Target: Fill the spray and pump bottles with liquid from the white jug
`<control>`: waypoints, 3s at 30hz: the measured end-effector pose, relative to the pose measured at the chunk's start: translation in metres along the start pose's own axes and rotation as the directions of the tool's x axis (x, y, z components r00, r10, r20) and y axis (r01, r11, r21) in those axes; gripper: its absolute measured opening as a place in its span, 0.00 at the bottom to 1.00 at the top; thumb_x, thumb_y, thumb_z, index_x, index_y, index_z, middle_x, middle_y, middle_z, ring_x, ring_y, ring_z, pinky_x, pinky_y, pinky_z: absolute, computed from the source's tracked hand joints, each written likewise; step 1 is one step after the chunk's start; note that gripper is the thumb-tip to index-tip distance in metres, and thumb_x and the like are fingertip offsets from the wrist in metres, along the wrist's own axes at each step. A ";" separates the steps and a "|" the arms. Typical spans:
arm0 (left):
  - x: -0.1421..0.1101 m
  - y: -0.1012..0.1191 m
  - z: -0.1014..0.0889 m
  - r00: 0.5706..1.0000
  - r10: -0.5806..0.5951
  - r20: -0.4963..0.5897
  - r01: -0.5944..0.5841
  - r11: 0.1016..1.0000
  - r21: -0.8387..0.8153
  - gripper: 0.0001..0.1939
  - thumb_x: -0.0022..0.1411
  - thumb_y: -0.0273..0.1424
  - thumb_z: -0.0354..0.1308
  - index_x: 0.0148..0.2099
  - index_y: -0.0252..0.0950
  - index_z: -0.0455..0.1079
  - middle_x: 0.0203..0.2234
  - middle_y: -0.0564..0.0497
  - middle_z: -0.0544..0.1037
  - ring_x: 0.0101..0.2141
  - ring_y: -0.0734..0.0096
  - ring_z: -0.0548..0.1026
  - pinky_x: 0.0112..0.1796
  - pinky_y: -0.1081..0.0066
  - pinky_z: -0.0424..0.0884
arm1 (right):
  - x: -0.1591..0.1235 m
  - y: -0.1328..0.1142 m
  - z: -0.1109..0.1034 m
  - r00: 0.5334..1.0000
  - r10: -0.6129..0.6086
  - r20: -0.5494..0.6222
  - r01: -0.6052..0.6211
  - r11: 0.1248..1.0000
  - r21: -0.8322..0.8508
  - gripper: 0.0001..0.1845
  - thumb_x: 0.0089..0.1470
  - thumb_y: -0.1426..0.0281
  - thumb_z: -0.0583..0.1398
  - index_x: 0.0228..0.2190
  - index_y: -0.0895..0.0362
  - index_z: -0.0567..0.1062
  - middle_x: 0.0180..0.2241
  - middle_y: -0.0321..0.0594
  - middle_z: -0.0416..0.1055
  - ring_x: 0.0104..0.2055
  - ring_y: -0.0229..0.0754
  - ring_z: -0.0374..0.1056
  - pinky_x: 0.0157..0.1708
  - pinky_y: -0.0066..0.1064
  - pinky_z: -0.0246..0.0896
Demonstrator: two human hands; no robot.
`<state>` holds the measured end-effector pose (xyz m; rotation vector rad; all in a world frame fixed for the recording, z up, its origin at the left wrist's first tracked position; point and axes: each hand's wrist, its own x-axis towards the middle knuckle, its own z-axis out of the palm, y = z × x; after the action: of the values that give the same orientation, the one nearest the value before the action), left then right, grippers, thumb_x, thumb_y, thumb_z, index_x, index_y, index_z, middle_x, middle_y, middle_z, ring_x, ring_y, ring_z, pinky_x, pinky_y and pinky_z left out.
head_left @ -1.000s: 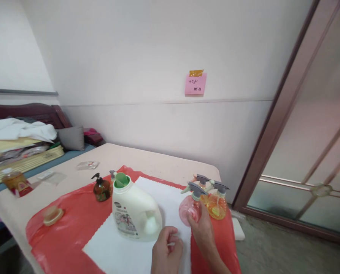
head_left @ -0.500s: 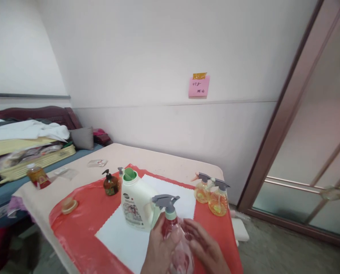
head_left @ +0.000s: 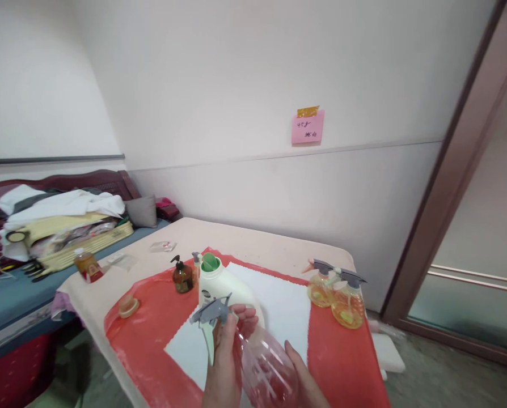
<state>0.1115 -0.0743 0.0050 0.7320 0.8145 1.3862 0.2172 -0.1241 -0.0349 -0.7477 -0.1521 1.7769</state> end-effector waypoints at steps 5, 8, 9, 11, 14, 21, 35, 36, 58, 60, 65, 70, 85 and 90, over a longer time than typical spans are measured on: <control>0.001 0.004 0.000 1.000 -0.011 -0.003 0.011 0.999 -0.043 0.20 0.54 0.47 0.63 0.38 0.35 0.76 0.36 0.44 0.80 0.42 0.58 0.77 0.51 0.59 0.66 | 0.011 0.006 -0.012 0.998 0.042 0.048 -0.045 0.997 0.070 0.32 0.38 0.44 0.66 0.37 0.57 0.79 0.37 0.44 0.78 0.40 0.45 0.73 0.42 0.34 0.66; 0.001 0.006 -0.002 1.000 0.004 -0.015 -0.005 1.000 -0.015 0.19 0.53 0.46 0.63 0.37 0.34 0.77 0.37 0.44 0.80 0.43 0.58 0.76 0.50 0.60 0.67 | 0.007 0.007 -0.015 0.994 -0.112 0.017 0.113 0.985 -0.133 0.33 0.33 0.47 0.70 0.37 0.55 0.76 0.38 0.44 0.76 0.42 0.50 0.72 0.45 0.42 0.66; 0.002 0.007 -0.003 0.999 0.003 -0.032 -0.003 1.000 -0.008 0.19 0.53 0.46 0.64 0.37 0.34 0.77 0.38 0.44 0.79 0.43 0.58 0.76 0.49 0.60 0.68 | 0.006 0.007 -0.016 0.976 -0.217 0.020 0.215 0.946 -0.243 0.33 0.32 0.50 0.71 0.39 0.54 0.75 0.39 0.44 0.76 0.42 0.51 0.71 0.46 0.43 0.65; 0.004 0.007 -0.005 0.998 -0.004 -0.067 0.004 1.000 -0.002 0.19 0.53 0.45 0.63 0.37 0.33 0.77 0.39 0.44 0.79 0.44 0.57 0.75 0.48 0.62 0.68 | 0.005 0.010 -0.018 0.904 -0.424 0.045 0.400 0.807 -0.434 0.37 0.29 0.56 0.74 0.43 0.51 0.72 0.42 0.43 0.74 0.44 0.52 0.70 0.47 0.44 0.63; 0.007 0.006 -0.007 0.996 0.012 -0.084 -0.011 1.000 0.018 0.20 0.55 0.46 0.62 0.38 0.33 0.77 0.40 0.43 0.78 0.44 0.57 0.75 0.46 0.62 0.69 | 0.011 0.013 -0.023 0.828 -0.557 0.070 0.518 0.710 -0.477 0.45 0.25 0.57 0.75 0.47 0.49 0.68 0.49 0.44 0.70 0.49 0.53 0.68 0.47 0.42 0.63; 0.007 0.006 -0.010 0.995 0.073 -0.061 -0.073 0.997 0.009 0.19 0.55 0.45 0.62 0.38 0.34 0.76 0.38 0.43 0.79 0.45 0.56 0.75 0.47 0.61 0.69 | 0.024 0.002 -0.033 0.962 0.222 0.157 -0.194 0.965 -0.176 0.46 0.33 0.33 0.60 0.45 0.52 0.73 0.42 0.48 0.75 0.40 0.51 0.73 0.39 0.42 0.65; 0.011 0.012 -0.009 0.988 0.129 -0.082 -0.130 0.992 -0.002 0.17 0.56 0.45 0.62 0.36 0.36 0.75 0.34 0.46 0.80 0.39 0.63 0.77 0.44 0.64 0.69 | 0.004 -0.002 -0.018 0.959 0.153 0.240 -0.131 0.986 -0.103 0.39 0.37 0.44 0.67 0.48 0.47 0.69 0.40 0.39 0.75 0.36 0.47 0.75 0.34 0.35 0.64; 0.011 0.013 -0.009 0.987 0.135 -0.082 -0.136 0.991 -0.001 0.16 0.56 0.45 0.61 0.36 0.36 0.75 0.34 0.47 0.80 0.39 0.63 0.77 0.45 0.65 0.69 | 0.001 -0.003 -0.016 0.966 0.053 0.253 -0.033 0.996 -0.081 0.36 0.36 0.51 0.71 0.48 0.46 0.69 0.43 0.39 0.74 0.40 0.47 0.74 0.37 0.35 0.64; 0.013 0.012 -0.010 0.983 0.127 -0.129 -0.121 0.991 0.052 0.21 0.56 0.48 0.60 0.38 0.34 0.74 0.38 0.44 0.80 0.39 0.61 0.77 0.40 0.65 0.71 | 0.000 -0.007 -0.012 0.994 -0.042 0.097 0.045 0.998 -0.037 0.38 0.35 0.51 0.71 0.49 0.44 0.68 0.52 0.41 0.70 0.43 0.49 0.72 0.39 0.40 0.65; 0.012 0.011 -0.010 0.984 0.120 -0.131 -0.115 0.992 0.044 0.21 0.56 0.48 0.59 0.38 0.35 0.73 0.38 0.44 0.80 0.38 0.62 0.77 0.40 0.64 0.71 | 0.002 -0.004 -0.013 0.974 0.143 0.177 -0.136 0.990 -0.048 0.35 0.42 0.43 0.64 0.48 0.48 0.69 0.47 0.44 0.73 0.36 0.44 0.73 0.31 0.33 0.64; 0.012 0.010 -0.011 0.982 0.132 -0.132 -0.124 0.990 0.065 0.22 0.56 0.49 0.59 0.39 0.33 0.73 0.37 0.42 0.80 0.37 0.61 0.78 0.40 0.62 0.72 | -0.007 -0.001 -0.009 0.971 -0.072 0.228 0.074 0.997 -0.001 0.32 0.41 0.60 0.70 0.47 0.50 0.69 0.54 0.45 0.68 0.49 0.51 0.70 0.43 0.41 0.64; 0.017 0.020 -0.011 0.966 0.175 -0.193 -0.183 0.983 -0.024 0.22 0.57 0.50 0.58 0.39 0.34 0.72 0.36 0.42 0.80 0.38 0.61 0.78 0.41 0.62 0.71 | -0.007 -0.011 -0.011 0.979 -0.202 0.036 0.204 0.977 -0.062 0.33 0.37 0.61 0.71 0.47 0.51 0.71 0.50 0.45 0.71 0.49 0.52 0.69 0.43 0.41 0.63; 0.049 0.040 -0.038 0.862 0.184 -0.472 -0.268 0.956 -0.117 0.18 0.61 0.46 0.54 0.34 0.35 0.67 0.28 0.47 0.78 0.30 0.69 0.77 0.36 0.68 0.71 | -0.005 -0.035 -0.016 0.932 -0.328 -0.157 0.333 0.943 0.003 0.31 0.42 0.55 0.67 0.49 0.50 0.71 0.50 0.42 0.74 0.53 0.52 0.68 0.48 0.44 0.64; 0.052 0.037 -0.041 0.881 0.152 -0.449 -0.245 0.957 -0.157 0.17 0.60 0.46 0.57 0.36 0.35 0.67 0.27 0.46 0.78 0.29 0.69 0.77 0.36 0.68 0.71 | -0.008 -0.054 0.020 0.872 -0.483 -0.074 0.459 0.861 -0.218 0.32 0.45 0.58 0.67 0.52 0.46 0.67 0.52 0.38 0.70 0.54 0.48 0.65 0.47 0.39 0.63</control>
<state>0.0572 -0.0209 0.0103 0.3486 0.9353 1.8310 0.2512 -0.1075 0.0091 -0.8749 -0.3952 1.2512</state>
